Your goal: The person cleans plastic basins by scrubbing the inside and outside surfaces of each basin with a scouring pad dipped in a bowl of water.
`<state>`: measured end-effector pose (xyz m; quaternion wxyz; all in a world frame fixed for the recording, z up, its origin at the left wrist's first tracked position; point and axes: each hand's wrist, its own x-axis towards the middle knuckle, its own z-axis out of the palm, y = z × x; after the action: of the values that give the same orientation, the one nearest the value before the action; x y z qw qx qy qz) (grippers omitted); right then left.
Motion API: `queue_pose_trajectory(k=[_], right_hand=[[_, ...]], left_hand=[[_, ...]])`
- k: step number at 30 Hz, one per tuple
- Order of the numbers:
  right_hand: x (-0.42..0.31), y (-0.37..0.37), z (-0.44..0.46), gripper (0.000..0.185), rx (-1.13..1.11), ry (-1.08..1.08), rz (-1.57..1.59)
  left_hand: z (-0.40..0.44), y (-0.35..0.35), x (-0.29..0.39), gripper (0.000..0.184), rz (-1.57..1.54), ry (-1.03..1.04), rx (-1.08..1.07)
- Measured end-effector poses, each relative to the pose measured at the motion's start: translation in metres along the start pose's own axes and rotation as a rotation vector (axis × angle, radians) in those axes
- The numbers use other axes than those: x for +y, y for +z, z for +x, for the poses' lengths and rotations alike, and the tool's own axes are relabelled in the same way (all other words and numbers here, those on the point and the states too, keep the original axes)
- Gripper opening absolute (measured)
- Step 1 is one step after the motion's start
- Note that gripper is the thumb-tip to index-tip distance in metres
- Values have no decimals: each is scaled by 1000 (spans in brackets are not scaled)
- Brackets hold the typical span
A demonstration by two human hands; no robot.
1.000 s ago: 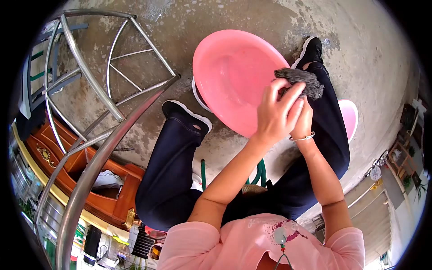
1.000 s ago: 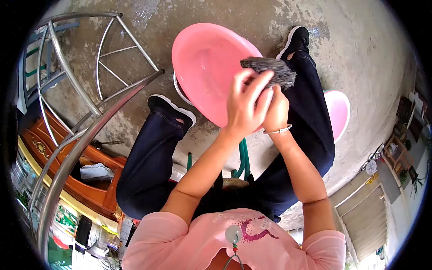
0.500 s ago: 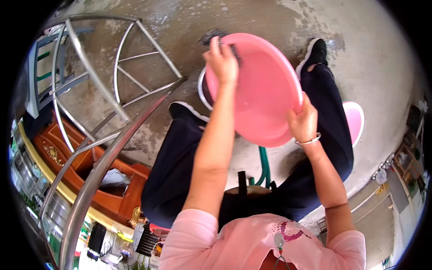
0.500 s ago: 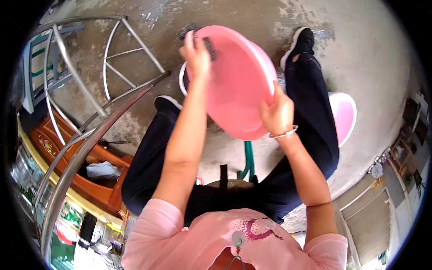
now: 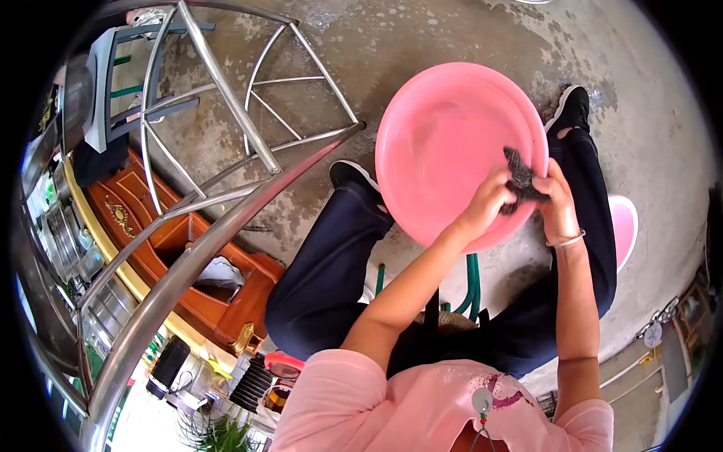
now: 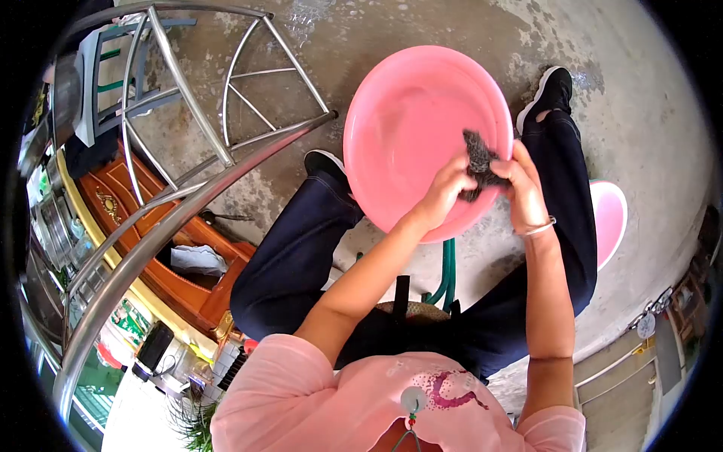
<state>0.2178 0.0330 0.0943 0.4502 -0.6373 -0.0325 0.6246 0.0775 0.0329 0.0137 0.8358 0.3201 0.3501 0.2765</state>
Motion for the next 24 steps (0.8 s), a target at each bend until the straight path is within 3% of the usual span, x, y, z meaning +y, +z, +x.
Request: queue_pose_trajectory(k=[1, 2, 4, 6, 7, 9, 10, 11, 14, 16, 18, 22, 24], right_hand=[[3, -9, 6, 14, -2, -56, -85], [4, -15, 11, 8, 3, -113, -170], [3, -11, 12, 6, 85, -132, -142], [15, -21, 19, 15, 81, -427, -382], [21, -23, 22, 18, 124, -430, -439], [26, -19, 18, 4, 164, -471, -583], [27, -14, 16, 9, 193, -448, -648], [29, -12, 16, 22, 181, -462, -675], [28, -11, 14, 24, 168, -414, -720], [27, -11, 16, 24, 170, -444, -747], [23, -12, 16, 24, 178, -478, -781], [22, -9, 14, 23, 197, -496, -754], [21, -1, 10, 23, 247, -555, -689]], left_hand=[[-8, -6, -8, 38, 23, -166, -71], [-13, -15, -24, 38, 21, -169, -74], [-23, -34, -67, 37, 745, -2, -231], [-32, -51, -81, 30, 1160, -162, -133], [-32, -63, -82, 27, 1339, -137, -49], [-17, -105, -89, 27, 1589, -88, 128], [0, -128, -97, 30, 1658, -72, 219], [17, -137, -86, 31, 1603, 1, 346], [81, -106, -59, 32, 1327, 162, 680], [127, -79, -64, 39, 1022, 221, 648], [141, -34, -52, 39, 897, 340, 552], [63, 13, -63, 36, 928, 431, 61], [17, -5, -83, 32, 883, 283, -83]])
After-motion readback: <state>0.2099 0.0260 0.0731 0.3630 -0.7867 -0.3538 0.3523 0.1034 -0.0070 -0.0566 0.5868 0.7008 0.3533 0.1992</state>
